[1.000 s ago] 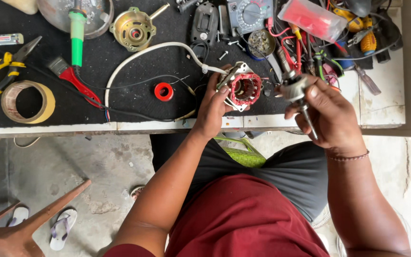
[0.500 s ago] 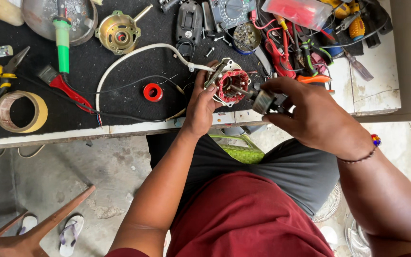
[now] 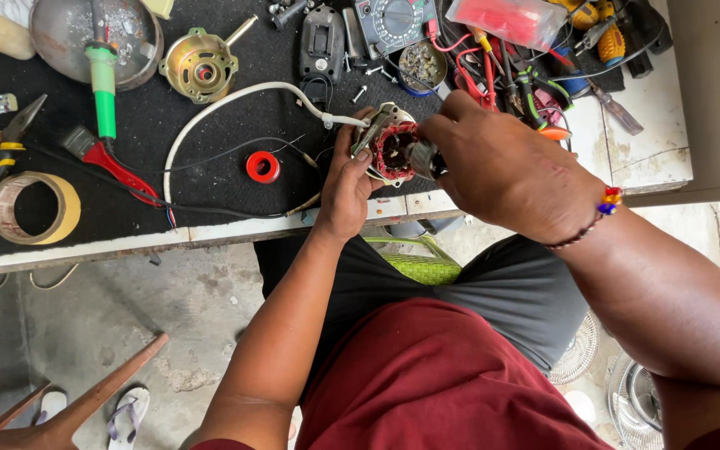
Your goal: The person assembles a small electrical component by fitting a brass housing onto a stator with red windings, then removes it and repeats the process. They handle the stator and housing repeatedly, aligning and seating the parts by hand.
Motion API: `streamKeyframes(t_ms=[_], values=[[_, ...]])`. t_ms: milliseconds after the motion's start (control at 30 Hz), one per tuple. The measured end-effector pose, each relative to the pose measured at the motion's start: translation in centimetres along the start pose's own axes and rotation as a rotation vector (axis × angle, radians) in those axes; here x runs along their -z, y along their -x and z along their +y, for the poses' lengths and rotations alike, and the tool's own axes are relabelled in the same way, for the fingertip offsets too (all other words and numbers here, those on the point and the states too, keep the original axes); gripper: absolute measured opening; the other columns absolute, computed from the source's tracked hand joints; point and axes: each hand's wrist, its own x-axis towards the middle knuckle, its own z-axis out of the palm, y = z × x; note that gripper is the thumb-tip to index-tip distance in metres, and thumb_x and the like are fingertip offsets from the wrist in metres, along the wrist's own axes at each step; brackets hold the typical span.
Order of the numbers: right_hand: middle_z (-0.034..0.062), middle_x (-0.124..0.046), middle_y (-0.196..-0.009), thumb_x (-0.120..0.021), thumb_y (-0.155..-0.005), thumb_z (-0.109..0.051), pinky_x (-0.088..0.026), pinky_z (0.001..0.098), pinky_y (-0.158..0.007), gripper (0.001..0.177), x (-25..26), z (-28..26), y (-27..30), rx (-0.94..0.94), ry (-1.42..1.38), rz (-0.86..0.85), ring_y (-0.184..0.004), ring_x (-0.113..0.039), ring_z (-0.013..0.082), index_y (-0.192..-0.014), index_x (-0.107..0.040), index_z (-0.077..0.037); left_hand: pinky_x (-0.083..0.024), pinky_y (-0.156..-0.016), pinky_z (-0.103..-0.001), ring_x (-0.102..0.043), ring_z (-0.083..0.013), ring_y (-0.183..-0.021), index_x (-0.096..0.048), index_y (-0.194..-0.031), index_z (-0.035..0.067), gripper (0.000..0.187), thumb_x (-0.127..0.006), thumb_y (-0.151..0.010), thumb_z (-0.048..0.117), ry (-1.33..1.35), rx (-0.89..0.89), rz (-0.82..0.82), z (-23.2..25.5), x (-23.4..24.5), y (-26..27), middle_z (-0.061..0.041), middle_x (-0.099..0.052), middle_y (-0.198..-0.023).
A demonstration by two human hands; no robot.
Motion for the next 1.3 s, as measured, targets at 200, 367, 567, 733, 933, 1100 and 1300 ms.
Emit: streamKeyframes(t_ms=[200,367,567,733,933,1100,1300], values=[[0.0160,-0.055,-0.099,-0.051,-0.092,0.002,-0.052,0.0555,-0.052,0.022,-0.4,-0.6,-0.7,0.099,0.086,0.088,-0.059,-0.063,0.0422,-0.110,-0.061,-0.005,-0.058,-0.100,-0.053,-0.056,-0.0265,-0.133,-0.034,-0.156,0.012,0.063,-0.058,-0.099,0.029,0.057,0.010,-0.018,0.0,0.0,0.1,-0.013,-0.051,-0.150],[0.0178,-0.060,-0.101,-0.049,-0.090,0.004,-0.053,0.0595,-0.049,0.028,0.2,-1.8,-1.0,0.012,0.102,0.021,-0.067,-0.069,0.0483,-0.116,-0.052,-0.005,-0.060,-0.095,-0.052,-0.058,-0.0262,-0.129,-0.035,-0.156,0.014,0.065,-0.058,-0.098,0.032,0.047,0.029,0.006,-0.2,0.1,0.0,-0.010,-0.054,-0.147],[0.0145,-0.063,-0.090,-0.053,-0.097,-0.007,-0.051,0.0557,-0.041,0.010,-1.0,-2.1,-2.0,0.042,0.183,0.101,-0.057,-0.069,0.0437,-0.106,-0.055,-0.006,-0.058,-0.091,-0.047,-0.062,-0.0218,-0.122,-0.035,-0.155,0.016,0.066,-0.060,-0.098,0.038,0.016,0.053,0.019,0.0,0.0,0.0,-0.005,-0.058,-0.143],[0.0128,-0.064,-0.084,-0.056,-0.097,-0.012,-0.050,0.0537,-0.038,0.005,-0.4,-3.4,-2.1,0.064,0.232,0.174,-0.060,-0.070,0.0437,-0.102,-0.056,-0.010,-0.050,-0.091,-0.039,-0.060,-0.0173,-0.121,-0.035,-0.156,0.020,0.069,-0.058,-0.096,0.045,-0.036,0.107,0.056,0.0,0.2,0.0,-0.001,-0.056,-0.146],[0.0124,-0.068,-0.079,-0.053,-0.101,-0.014,-0.054,0.0548,-0.043,0.009,0.9,-4.7,-2.5,-0.077,0.185,-0.008,-0.067,-0.072,0.0450,-0.110,-0.056,-0.014,-0.050,-0.094,-0.046,-0.059,-0.0178,-0.120,-0.035,-0.153,0.021,0.063,-0.058,-0.100,0.046,-0.046,0.087,0.005,0.1,0.2,0.2,-0.001,-0.057,-0.141],[0.0101,-0.069,-0.077,-0.055,-0.101,-0.017,-0.055,0.0531,-0.042,0.009,1.4,-4.9,-2.4,-0.075,0.238,0.002,-0.068,-0.074,0.0430,-0.106,-0.062,-0.015,-0.055,-0.093,-0.044,-0.061,-0.0183,-0.118,-0.037,-0.153,0.017,0.062,-0.058,-0.101,0.044,0.007,0.064,0.009,-0.5,0.7,0.0,-0.001,-0.057,-0.140],[0.0116,-0.072,-0.076,-0.055,-0.099,-0.016,-0.056,0.0525,-0.044,0.010,0.7,-4.4,-2.5,-0.015,0.268,0.066,-0.067,-0.074,0.0434,-0.104,-0.062,-0.012,-0.052,-0.096,-0.048,-0.058,-0.0213,-0.127,-0.035,-0.156,0.020,0.067,-0.058,-0.099,0.046,0.010,0.117,0.045,-0.7,1.2,0.1,-0.003,-0.056,-0.146]])
